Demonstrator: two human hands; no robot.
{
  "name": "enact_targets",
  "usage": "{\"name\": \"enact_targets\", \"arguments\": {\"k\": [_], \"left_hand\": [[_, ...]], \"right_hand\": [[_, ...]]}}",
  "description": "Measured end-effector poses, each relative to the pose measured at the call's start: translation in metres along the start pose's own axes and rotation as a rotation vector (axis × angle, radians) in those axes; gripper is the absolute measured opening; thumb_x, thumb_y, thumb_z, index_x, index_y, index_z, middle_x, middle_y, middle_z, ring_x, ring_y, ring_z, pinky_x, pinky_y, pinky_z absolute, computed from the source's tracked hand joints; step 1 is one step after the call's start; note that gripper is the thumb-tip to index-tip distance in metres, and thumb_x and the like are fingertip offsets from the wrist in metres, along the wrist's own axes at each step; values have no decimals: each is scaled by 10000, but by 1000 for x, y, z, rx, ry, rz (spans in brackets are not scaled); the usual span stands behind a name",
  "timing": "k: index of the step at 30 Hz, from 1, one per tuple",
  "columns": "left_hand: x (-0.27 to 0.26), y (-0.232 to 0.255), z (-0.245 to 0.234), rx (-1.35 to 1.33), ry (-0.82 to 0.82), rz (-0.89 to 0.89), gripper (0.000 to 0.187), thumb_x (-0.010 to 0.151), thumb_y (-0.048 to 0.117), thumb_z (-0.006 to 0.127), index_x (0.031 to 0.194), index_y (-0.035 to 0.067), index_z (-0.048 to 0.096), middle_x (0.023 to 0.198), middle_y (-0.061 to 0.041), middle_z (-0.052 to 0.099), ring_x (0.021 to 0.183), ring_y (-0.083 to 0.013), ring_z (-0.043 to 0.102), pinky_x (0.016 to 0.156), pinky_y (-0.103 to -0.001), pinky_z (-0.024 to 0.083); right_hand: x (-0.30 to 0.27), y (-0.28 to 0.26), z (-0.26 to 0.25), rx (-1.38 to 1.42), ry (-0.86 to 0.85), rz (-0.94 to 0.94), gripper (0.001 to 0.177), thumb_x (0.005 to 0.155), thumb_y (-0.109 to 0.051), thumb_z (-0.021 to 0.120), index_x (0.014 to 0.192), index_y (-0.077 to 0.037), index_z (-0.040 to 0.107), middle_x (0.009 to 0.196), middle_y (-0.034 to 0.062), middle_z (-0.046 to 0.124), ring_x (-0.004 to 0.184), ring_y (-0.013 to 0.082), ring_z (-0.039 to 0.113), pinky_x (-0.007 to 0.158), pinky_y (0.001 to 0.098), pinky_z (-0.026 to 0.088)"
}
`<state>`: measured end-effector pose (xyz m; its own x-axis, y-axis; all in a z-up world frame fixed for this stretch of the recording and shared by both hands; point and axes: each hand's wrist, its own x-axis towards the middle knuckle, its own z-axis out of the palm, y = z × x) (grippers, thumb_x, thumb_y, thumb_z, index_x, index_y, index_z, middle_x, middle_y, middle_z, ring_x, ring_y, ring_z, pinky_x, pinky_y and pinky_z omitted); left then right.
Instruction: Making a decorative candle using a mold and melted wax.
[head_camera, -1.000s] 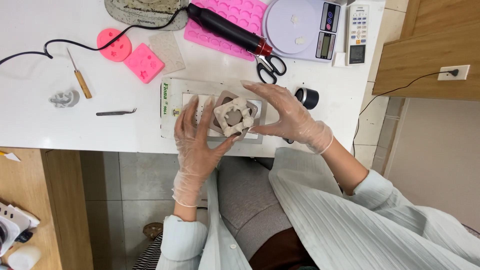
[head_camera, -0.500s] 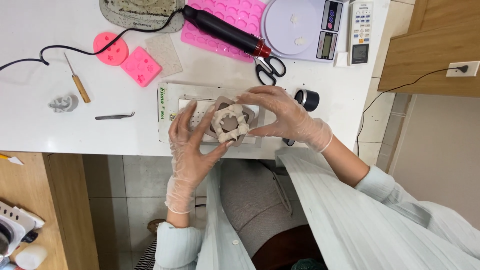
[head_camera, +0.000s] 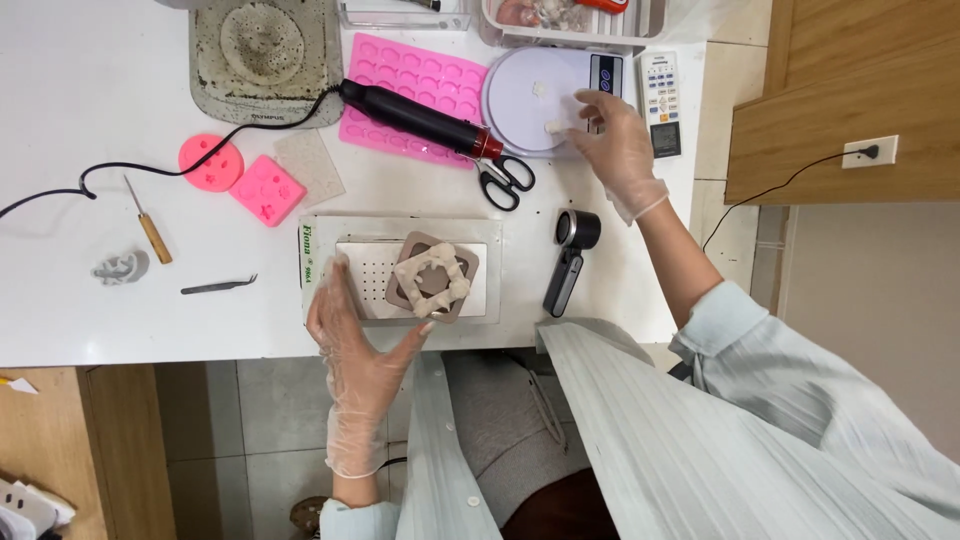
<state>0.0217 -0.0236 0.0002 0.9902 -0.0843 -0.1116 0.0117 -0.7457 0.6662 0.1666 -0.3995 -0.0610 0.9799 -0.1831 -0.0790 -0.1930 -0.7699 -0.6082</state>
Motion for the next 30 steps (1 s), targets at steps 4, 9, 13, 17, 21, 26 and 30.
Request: {"name": "enact_targets", "arguments": {"k": [4, 9, 13, 17, 21, 26, 30], "left_hand": [[-9, 2, 1, 9, 96, 37, 1233, 754, 493, 862, 1637, 58, 119, 1627, -182, 317, 1458, -388, 237, 1224, -531, 227], [-23, 4, 6, -20, 88, -19, 1120, 839, 475, 811, 1646, 62, 153, 1627, -159, 351, 1468, -370, 252, 1230, -516, 240], [-28, 6, 12, -9, 104, -18, 1083, 853, 484, 785, 1623, 40, 166, 1601, -192, 333, 1459, -390, 227, 1208, -527, 226], [-31, 8, 15, -60, 126, -24, 1029, 908, 490, 741, 1627, 12, 182, 1626, -197, 327, 1474, -385, 242, 1225, -520, 244], [-31, 14, 13, -111, 105, -20, 1013, 924, 478, 742, 1627, -1, 192, 1635, -206, 312, 1477, -403, 227, 1222, -517, 257], [-33, 12, 22, -72, 144, -2, 1016, 891, 487, 779, 1624, 41, 236, 1592, -188, 337, 1481, -386, 247, 1229, -518, 267], [-27, 2, 34, 24, 175, 28, 995, 876, 490, 803, 1622, 104, 270, 1597, -169, 343, 1487, -370, 254, 1229, -519, 278]], "right_hand": [[22, 12, 15, -22, -15, -102, 461, 818, -101, 860, 1244, -63, 687, 1130, 101, 694, 1010, 214, 670, 932, 322, 561], [36, 15, 21, -19, -199, 13, 285, 801, -131, 848, 1070, -90, 764, 1078, 77, 714, 952, 183, 690, 945, 277, 571], [41, 23, 24, 7, -243, 37, 207, 877, -179, 846, 1025, -65, 755, 1055, 94, 717, 919, 180, 694, 908, 294, 577], [43, 25, 28, -11, -199, -39, 192, 831, -142, 856, 953, -36, 750, 1011, 92, 709, 860, 182, 696, 867, 280, 591], [39, 31, 33, 64, -246, -37, 217, 888, -153, 828, 1018, -22, 713, 960, 76, 746, 874, 144, 713, 847, 257, 595], [16, -7, 14, 162, -200, 14, 224, 904, -114, 795, 1102, -59, 706, 987, 65, 748, 870, 137, 710, 828, 247, 597], [-26, -83, -22, 476, -313, 112, 207, 881, -103, 811, 1072, -65, 739, 983, 65, 750, 866, 128, 704, 812, 240, 614]]}}
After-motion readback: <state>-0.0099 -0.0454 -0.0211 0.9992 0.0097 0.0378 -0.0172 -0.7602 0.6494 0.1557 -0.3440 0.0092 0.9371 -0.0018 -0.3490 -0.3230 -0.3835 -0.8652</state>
